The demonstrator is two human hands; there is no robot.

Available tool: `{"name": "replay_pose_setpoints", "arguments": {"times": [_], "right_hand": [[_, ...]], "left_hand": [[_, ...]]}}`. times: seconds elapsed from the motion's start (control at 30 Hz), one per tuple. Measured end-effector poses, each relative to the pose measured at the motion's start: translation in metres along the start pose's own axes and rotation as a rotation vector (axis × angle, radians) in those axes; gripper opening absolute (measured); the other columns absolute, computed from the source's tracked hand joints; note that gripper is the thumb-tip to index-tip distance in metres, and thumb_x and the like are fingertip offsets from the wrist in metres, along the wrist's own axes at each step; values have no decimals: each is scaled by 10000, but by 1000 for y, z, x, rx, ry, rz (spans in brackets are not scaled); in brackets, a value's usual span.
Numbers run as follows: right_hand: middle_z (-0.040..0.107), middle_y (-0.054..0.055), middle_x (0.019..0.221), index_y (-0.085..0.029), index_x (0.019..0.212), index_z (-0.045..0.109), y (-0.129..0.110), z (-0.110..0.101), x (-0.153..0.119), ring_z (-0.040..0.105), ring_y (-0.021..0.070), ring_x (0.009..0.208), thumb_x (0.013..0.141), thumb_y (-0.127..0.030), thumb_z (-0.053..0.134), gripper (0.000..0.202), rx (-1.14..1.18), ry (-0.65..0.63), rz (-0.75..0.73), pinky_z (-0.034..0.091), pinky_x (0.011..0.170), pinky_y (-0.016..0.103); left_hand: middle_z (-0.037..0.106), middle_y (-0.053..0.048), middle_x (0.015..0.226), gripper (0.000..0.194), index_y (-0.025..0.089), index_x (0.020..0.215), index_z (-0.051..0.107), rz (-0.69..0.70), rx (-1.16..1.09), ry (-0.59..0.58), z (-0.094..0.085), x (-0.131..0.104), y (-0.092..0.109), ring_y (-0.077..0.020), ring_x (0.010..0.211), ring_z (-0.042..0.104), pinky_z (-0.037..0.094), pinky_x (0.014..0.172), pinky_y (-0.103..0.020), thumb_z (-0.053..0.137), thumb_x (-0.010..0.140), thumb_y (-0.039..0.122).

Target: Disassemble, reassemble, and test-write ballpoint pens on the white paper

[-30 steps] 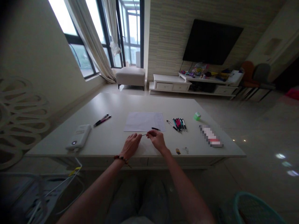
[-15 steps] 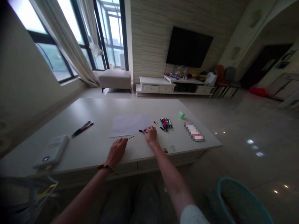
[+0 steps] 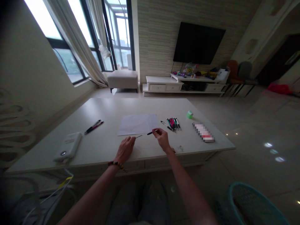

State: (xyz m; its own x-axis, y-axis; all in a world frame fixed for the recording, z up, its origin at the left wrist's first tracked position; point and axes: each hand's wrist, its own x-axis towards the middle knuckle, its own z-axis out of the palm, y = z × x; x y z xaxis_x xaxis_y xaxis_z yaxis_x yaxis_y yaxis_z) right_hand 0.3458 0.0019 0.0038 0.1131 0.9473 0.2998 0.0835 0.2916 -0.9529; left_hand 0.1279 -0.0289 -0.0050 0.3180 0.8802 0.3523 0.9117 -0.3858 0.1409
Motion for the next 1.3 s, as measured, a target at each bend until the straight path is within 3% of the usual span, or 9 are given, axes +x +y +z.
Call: {"name": "replay_pose_setpoints", "arguments": {"times": [0.57, 0.83, 1.0, 1.13, 1.3], "right_hand": [[528, -10, 572, -140, 803, 632, -11, 26, -3, 427, 93, 522, 679, -441, 657, 326, 66, -45, 37, 340, 489, 222], [528, -20, 592, -153, 799, 629, 7, 34, -4, 431, 81, 504, 647, -432, 688, 324, 281, -25, 169, 358, 487, 225], [561, -4, 594, -145, 788, 647, 13, 52, -12, 464, 90, 511, 639, -421, 696, 318, 241, -138, 159, 371, 489, 228], [591, 12, 597, -141, 783, 661, 10, 62, -13, 494, 102, 518, 630, -414, 704, 317, 207, -148, 134, 382, 487, 230], [599, 20, 554, -133, 719, 655, 10, 57, -10, 494, 103, 462, 633, -464, 686, 343, 98, -230, 166, 358, 441, 223]], "left_hand": [[512, -34, 852, 189, 216, 949, 485, 2, 2, -22, 1, 0, -1, -163, 774, 456, 327, 701, -282, 300, 919, 241], [524, -33, 848, 180, 218, 936, 499, 3, 14, 2, 4, -1, -2, -164, 761, 467, 328, 686, -287, 321, 914, 237], [560, -28, 891, 188, 225, 1014, 488, 33, -17, 16, 9, -1, -5, -165, 804, 502, 347, 708, -288, 329, 919, 260], [588, -50, 1030, 273, 199, 1173, 399, 20, -110, 80, 15, -2, -8, -171, 916, 520, 361, 779, -300, 382, 906, 252], [603, -38, 965, 193, 209, 1062, 467, 39, -102, 77, 13, -2, -8, -164, 869, 530, 358, 749, -298, 370, 911, 278]]}}
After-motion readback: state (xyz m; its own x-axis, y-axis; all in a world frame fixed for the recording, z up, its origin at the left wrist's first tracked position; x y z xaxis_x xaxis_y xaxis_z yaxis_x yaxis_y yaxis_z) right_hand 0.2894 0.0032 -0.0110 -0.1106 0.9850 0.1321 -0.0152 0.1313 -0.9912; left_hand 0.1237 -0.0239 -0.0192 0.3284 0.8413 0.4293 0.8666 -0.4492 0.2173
